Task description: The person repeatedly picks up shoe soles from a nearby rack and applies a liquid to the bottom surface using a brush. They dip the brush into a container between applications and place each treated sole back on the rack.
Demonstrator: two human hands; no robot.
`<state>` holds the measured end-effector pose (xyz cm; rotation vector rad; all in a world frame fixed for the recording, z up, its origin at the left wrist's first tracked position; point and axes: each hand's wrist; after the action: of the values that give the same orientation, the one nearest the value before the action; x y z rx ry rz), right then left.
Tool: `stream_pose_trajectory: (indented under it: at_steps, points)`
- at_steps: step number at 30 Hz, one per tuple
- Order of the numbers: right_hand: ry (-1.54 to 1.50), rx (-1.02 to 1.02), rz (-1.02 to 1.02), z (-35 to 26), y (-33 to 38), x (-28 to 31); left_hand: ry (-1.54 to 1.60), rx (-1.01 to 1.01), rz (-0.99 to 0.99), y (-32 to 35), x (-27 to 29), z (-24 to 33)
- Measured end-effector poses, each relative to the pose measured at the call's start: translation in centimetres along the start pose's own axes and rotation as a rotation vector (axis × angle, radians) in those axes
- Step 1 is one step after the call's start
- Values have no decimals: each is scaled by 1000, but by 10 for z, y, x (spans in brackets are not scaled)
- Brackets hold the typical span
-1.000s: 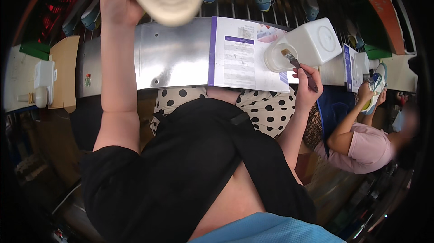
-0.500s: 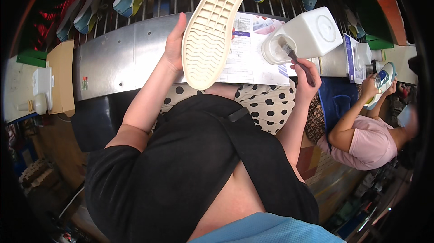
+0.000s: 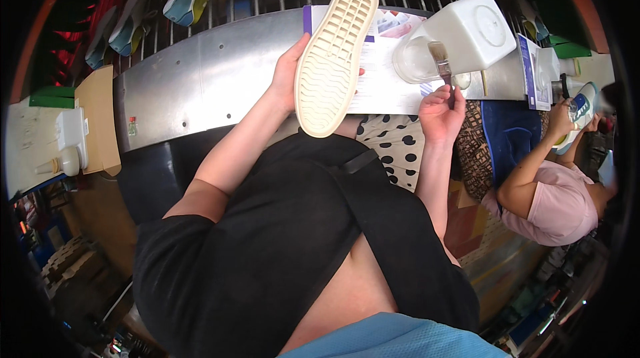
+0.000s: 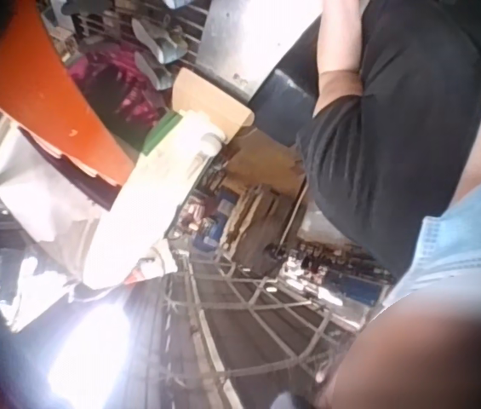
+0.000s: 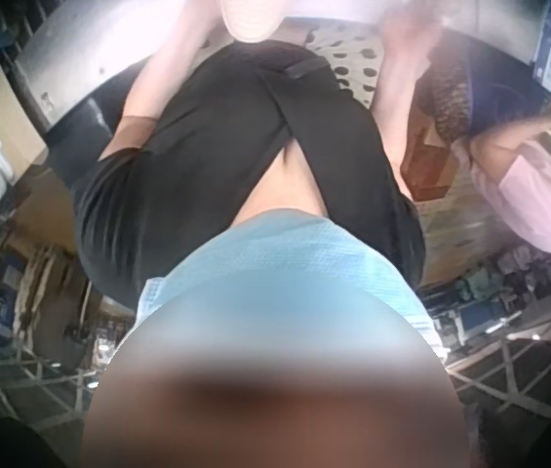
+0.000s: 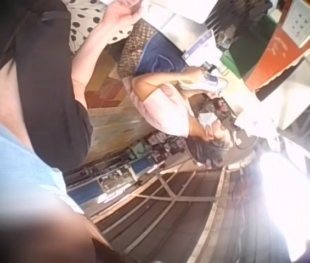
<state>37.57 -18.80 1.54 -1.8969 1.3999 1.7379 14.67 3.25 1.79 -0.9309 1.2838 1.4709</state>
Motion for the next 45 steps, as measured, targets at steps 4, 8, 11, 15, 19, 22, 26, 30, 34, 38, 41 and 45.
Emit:
stream_pose_trajectory:
  at_steps: [4, 8, 11, 15, 19, 22, 26, 30, 34, 38, 41, 45]
  points:
    - [233, 29, -439, 19, 18, -31, -4, 9, -39, -1, -2, -4]
    - [690, 217, -698, 50, 44, -58, 29, 32, -144, 0, 3, -4]
    - [805, 309, -779, 68, 56, -68, 515, 68, -236, 1, 4, -2]
    - [877, 491, -840, 79, 53, -75, 21, 25, -161, 9, -6, -4]
    - [879, 700, -815, 72, 28, -93, -125, 61, -128, 16, -19, -8]
    - [846, 826, -732, 61, 6, -112, -70, 89, -171, 20, -25, -10]
    - [889, 788, -694, 55, 0, -121, -47, 90, -199, 20, -27, -12]
    - [932, 615, -785, 69, 17, -109, -190, 32, -68, 16, -24, -8]
    - [936, 511, -827, 91, 39, -93, -183, -54, 2, 9, -21, 2]
    - [1028, 460, -966, 105, 64, -80, 222, -9, -313, 2, -21, 14]
    - [1108, 570, -1226, 104, 76, -79, -88, -74, -162, 2, -24, 24]
    - [1201, 193, -1534, 72, 75, -94, -61, -69, -182, 10, -27, 32]
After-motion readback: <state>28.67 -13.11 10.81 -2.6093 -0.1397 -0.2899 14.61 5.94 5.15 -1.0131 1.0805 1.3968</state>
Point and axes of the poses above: each hand's wrist, its own y-axis away from the middle knuckle, its own x-axis out of the back of the hand, z = x × y, and after that the axes turned 14 degrees about x, right-handed
